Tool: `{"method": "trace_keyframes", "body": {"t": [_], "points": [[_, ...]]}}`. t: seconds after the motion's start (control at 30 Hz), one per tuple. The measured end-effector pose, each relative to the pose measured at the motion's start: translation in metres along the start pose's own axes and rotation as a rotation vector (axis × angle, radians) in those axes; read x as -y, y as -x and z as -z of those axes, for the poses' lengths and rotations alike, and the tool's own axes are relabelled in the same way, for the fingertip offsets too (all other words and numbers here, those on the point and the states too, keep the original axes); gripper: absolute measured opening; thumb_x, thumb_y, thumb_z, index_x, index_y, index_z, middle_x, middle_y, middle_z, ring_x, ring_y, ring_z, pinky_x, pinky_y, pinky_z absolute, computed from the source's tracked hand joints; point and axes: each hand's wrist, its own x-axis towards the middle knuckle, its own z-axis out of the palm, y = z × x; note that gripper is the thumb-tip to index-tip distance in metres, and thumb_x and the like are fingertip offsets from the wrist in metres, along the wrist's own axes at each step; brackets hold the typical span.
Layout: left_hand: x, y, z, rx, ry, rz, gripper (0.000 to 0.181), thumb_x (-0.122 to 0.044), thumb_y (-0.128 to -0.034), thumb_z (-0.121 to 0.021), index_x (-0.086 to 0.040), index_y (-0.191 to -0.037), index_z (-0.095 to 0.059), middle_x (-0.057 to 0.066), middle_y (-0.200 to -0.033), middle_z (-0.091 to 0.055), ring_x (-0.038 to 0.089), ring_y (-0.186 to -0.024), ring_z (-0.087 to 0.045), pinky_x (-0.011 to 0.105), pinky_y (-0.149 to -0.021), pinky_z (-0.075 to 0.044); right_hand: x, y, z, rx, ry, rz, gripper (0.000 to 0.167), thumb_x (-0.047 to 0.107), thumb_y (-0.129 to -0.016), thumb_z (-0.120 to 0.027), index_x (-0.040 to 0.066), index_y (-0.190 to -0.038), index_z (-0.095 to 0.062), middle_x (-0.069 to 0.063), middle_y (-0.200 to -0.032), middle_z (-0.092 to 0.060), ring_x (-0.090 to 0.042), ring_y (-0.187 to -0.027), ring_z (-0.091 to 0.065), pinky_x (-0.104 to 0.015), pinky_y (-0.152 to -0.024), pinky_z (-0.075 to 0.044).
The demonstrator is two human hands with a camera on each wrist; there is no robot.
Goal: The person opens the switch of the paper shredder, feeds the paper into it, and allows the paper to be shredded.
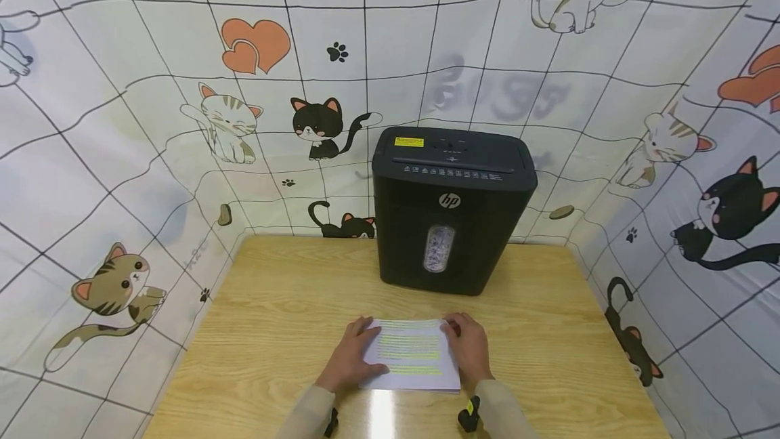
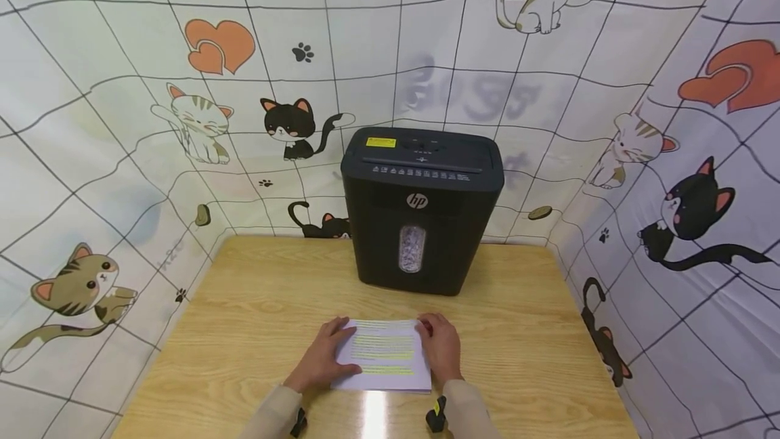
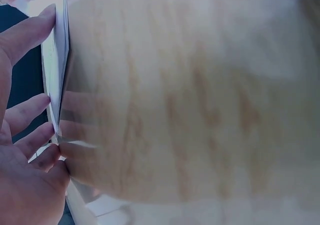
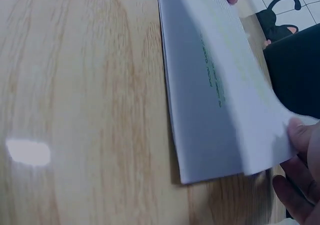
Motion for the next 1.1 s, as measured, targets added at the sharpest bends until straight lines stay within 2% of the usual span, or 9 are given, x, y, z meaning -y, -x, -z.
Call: {"method": "trace_keyframes", "body": {"t": [0.17,0.27,0.37,0.57,0.7,0.83,1.0,1.03,1.1], "points": [[-0.004,-0.001,-0.001,-0.022,-0.003,0.010,0.092,-0.048,-0.0719,-0.090,-0.010,-0.148,-0.054,0.015,-0.157,-0.044,0.037,-0.147,-0.038,0.055,-0.113,-0.043,0.000,0.001,0.003,-0.031,-0.006,-0.015,0.007,0.016,-0.092,-0.077,0.013,-0.098,-0.079,0.001,-0.090,-0.074,-0.013,-0.077,-0.061,-0.029,-0.069,-0.048],[-0.006,-0.001,-0.001,-0.032,0.006,0.025,0.098,-0.046,-0.0715,-0.091,-0.009,-0.152,-0.048,0.015,-0.157,-0.043,0.035,-0.145,-0.040,0.053,-0.112,-0.044,-0.001,0.002,0.003,-0.026,-0.022,-0.005,0.010,0.017,-0.094,-0.075,0.013,-0.101,-0.081,-0.001,-0.097,-0.078,-0.018,-0.087,-0.070,-0.038,-0.078,-0.056],[-0.007,0.000,0.000,-0.040,0.020,0.044,0.104,-0.043,-0.0711,-0.092,-0.008,-0.155,-0.042,0.015,-0.156,-0.042,0.034,-0.145,-0.041,0.051,-0.113,-0.044,-0.003,0.003,0.005,-0.043,-0.063,0.036,0.012,0.017,-0.094,-0.076,0.016,-0.104,-0.083,0.001,-0.104,-0.078,-0.020,-0.100,-0.071,-0.043,-0.089,-0.055],[-0.007,-0.001,-0.002,-0.054,0.030,0.063,0.109,-0.039,-0.0693,-0.093,-0.007,-0.158,-0.037,0.016,-0.158,-0.040,0.035,-0.144,-0.043,0.050,-0.113,-0.045,-0.011,0.002,0.010,-0.113,-0.196,0.201,0.016,0.011,-0.089,-0.079,0.022,-0.099,-0.084,-0.006,-0.117,-0.074,-0.021,-0.108,-0.058,-0.028,-0.091,-0.043],[-0.007,-0.002,-0.003,-0.054,0.038,0.070,0.114,-0.037,-0.0685,-0.094,-0.006,-0.159,-0.033,0.018,-0.159,-0.038,0.036,-0.145,-0.043,0.049,-0.114,-0.043,-0.016,-0.001,0.013,-0.119,-0.279,0.251,0.015,0.009,-0.088,-0.080,0.019,-0.098,-0.084,-0.006,-0.118,-0.073,-0.022,-0.110,-0.058,-0.013,-0.092,-0.039],[-0.008,-0.002,-0.002,-0.060,0.070,0.080,0.120,-0.034,-0.0663,-0.095,-0.005,-0.161,-0.028,0.021,-0.160,-0.036,0.040,-0.144,-0.043,0.052,-0.115,-0.042,-0.015,0.000,0.019,-0.069,-0.381,0.211,0.012,0.009,-0.090,-0.078,0.016,-0.097,-0.083,-0.008,-0.118,-0.071,-0.021,-0.112,-0.060,-0.008,-0.095,-0.039],[-0.005,-0.003,-0.003,-0.104,0.141,0.104,0.124,-0.026,-0.0667,-0.096,-0.006,-0.163,-0.021,0.021,-0.157,-0.041,0.039,-0.144,-0.044,0.052,-0.117,-0.039,-0.011,0.002,0.026,0.030,-0.485,0.088,0.011,0.011,-0.094,-0.073,0.019,-0.096,-0.081,-0.006,-0.112,-0.075,-0.011,-0.103,-0.067,-0.014,-0.081,-0.050],[-0.004,-0.004,-0.003,-0.119,0.164,0.103,0.121,-0.024,-0.0676,-0.096,-0.005,-0.162,-0.022,0.021,-0.155,-0.043,0.038,-0.143,-0.045,0.052,-0.117,-0.039,-0.011,0.002,0.027,0.048,-0.506,0.067,0.011,0.010,-0.095,-0.073,0.018,-0.096,-0.080,-0.007,-0.110,-0.076,-0.009,-0.099,-0.068,-0.016,-0.079,-0.052],[-0.004,-0.005,-0.001,-0.161,0.209,0.094,0.107,-0.018,-0.0691,-0.095,-0.001,-0.156,-0.034,0.020,-0.148,-0.051,0.039,-0.139,-0.049,0.053,-0.116,-0.040,-0.011,0.002,0.027,0.071,-0.535,0.037,0.011,0.010,-0.095,-0.071,0.017,-0.097,-0.079,-0.008,-0.109,-0.077,-0.006,-0.095,-0.069,-0.018,-0.075,-0.053]]}}
